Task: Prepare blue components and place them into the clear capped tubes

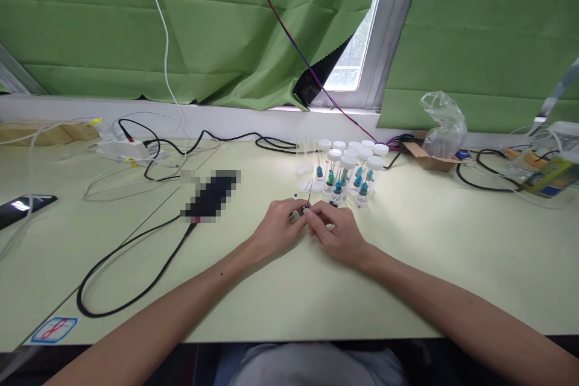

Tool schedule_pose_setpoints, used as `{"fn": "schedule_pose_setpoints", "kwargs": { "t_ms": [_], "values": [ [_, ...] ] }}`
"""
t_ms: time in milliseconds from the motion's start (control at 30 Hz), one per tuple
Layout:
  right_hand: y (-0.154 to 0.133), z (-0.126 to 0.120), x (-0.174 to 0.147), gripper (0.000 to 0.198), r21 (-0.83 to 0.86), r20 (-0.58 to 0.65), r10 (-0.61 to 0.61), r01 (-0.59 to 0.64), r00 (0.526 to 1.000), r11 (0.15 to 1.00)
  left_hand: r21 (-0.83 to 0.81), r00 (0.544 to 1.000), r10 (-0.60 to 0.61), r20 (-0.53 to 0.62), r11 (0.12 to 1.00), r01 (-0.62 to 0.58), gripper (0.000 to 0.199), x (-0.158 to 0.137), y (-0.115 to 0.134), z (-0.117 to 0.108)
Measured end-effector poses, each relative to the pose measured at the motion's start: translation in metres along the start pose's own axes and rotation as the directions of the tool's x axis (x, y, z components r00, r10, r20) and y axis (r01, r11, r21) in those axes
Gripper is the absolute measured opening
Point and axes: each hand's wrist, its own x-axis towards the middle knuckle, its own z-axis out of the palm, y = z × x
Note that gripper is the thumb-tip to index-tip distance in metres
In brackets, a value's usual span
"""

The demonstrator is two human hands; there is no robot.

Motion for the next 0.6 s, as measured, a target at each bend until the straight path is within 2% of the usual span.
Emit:
{"fn": "schedule_pose_setpoints", "kwargs": {
  "t_ms": [333, 600],
  "values": [
    [-0.0018, -0.0002, 0.0007, 0.023, -0.105, -0.05, -0.098, 0.092, 0.994, 0.99, 0.005, 1.0, 0.006, -0.013, 1.0, -0.006, 0.02, -0.0002, 0.0007, 0.0009],
    [-0.0002, -0.0002, 0.0005, 0.021, -0.044, -0.035, -0.054, 0.053, 0.998, 0.998, 0.008, 1.0, 0.002, -0.005, 1.0, -0.002, 0.022, -0.0009, -0.0004, 0.0011]
  ]
}}
